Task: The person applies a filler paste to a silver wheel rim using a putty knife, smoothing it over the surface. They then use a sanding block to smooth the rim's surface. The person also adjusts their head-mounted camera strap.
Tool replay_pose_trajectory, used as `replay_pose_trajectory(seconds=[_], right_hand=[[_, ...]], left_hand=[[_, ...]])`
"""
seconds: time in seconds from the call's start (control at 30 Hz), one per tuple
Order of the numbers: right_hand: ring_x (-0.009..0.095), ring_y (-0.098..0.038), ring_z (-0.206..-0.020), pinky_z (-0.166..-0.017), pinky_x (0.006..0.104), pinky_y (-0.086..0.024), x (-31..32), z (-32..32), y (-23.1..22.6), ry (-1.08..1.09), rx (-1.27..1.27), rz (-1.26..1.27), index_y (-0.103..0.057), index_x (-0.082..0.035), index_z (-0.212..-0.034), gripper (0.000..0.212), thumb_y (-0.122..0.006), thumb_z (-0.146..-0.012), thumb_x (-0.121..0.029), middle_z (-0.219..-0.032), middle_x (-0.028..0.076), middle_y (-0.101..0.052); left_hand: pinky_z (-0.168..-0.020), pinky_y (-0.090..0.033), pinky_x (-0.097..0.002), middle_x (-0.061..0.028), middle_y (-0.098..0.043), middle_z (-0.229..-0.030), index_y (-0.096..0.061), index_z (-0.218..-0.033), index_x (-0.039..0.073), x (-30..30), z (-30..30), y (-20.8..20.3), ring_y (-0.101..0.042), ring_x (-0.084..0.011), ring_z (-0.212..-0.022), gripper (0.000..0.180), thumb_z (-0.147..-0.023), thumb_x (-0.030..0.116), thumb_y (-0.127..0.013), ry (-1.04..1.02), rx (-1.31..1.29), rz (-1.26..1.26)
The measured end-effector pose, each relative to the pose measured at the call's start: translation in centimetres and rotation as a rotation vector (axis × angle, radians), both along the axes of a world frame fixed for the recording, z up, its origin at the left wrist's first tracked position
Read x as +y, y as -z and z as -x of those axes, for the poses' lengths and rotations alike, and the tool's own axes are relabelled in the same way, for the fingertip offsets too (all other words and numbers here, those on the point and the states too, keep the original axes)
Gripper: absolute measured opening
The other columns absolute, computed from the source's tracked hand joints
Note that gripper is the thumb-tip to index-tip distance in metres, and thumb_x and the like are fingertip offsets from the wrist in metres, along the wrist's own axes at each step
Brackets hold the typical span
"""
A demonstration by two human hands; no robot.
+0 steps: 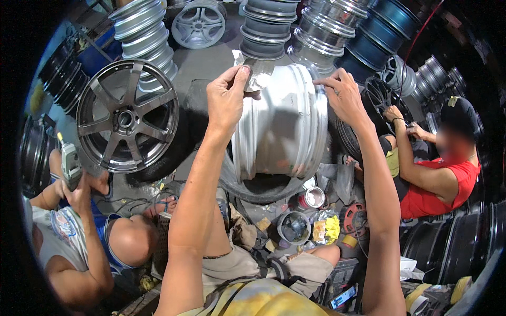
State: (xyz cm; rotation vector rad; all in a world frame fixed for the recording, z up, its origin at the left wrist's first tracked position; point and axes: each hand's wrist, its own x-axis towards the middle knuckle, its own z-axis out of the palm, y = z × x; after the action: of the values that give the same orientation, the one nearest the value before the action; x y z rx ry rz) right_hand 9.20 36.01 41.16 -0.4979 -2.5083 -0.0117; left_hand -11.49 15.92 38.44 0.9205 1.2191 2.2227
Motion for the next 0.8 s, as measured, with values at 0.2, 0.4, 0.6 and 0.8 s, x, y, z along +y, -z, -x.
replay_pose_trajectory(seconds=[0.2,0.4,0.6,0.8], right_hand=[[0.027,-0.055,-0.101,-0.086,0.0420,-0.043,1.4,2.9,1.4,-0.013,-0.064,-0.063,-0.079,-0.019,-0.106,0.027,-0.059,-0.089,-0.010,-0.099,0.008,-0.056],[0.026,-0.053,-0.100,-0.087,0.0412,-0.041,0.0,2.5,1.6,0.039,-0.100,-0.168,-0.080,-0.019,-0.106,0.028,-0.063,-0.086,-0.011,-0.098,0.007,-0.054],[0.026,-0.052,-0.099,-0.085,0.0406,-0.041,0.3,2.4,1.0,0.042,-0.129,-0.198,-0.080,-0.019,-0.105,0.027,-0.064,-0.085,-0.011,-0.097,0.007,-0.053],[0.026,-0.053,-0.098,-0.085,0.0408,-0.040,0.4,3.3,0.1,-0.002,-0.189,-0.194,-0.079,-0.018,-0.103,0.026,-0.062,-0.085,-0.010,-0.097,0.008,-0.053]], left_hand=[[-0.062,-0.057,-0.0281,-0.0046,-0.069,-0.086,-0.072,-0.111,-0.005,-0.9,1.6,0.3,-0.064,-0.0099,-0.070,0.029,-0.103,0.021,-0.064,-0.070,0.007,0.022],[-0.062,-0.057,-0.0277,-0.0037,-0.068,-0.085,-0.072,-0.113,-0.005,-1.4,1.9,0.3,-0.063,-0.0095,-0.069,0.030,-0.102,0.023,-0.065,-0.067,0.024,0.039],[-0.063,-0.056,-0.0280,-0.0032,-0.068,-0.085,-0.071,-0.113,-0.005,-0.6,1.6,0.4,-0.063,-0.0097,-0.070,0.032,-0.102,0.025,-0.065,-0.017,0.017,0.004],[-0.057,-0.057,-0.0280,-0.0047,-0.067,-0.082,-0.070,-0.113,-0.009,0.2,0.9,0.3,-0.065,-0.0113,-0.066,0.031,-0.102,0.019,-0.065,0.004,0.009,0.005]])
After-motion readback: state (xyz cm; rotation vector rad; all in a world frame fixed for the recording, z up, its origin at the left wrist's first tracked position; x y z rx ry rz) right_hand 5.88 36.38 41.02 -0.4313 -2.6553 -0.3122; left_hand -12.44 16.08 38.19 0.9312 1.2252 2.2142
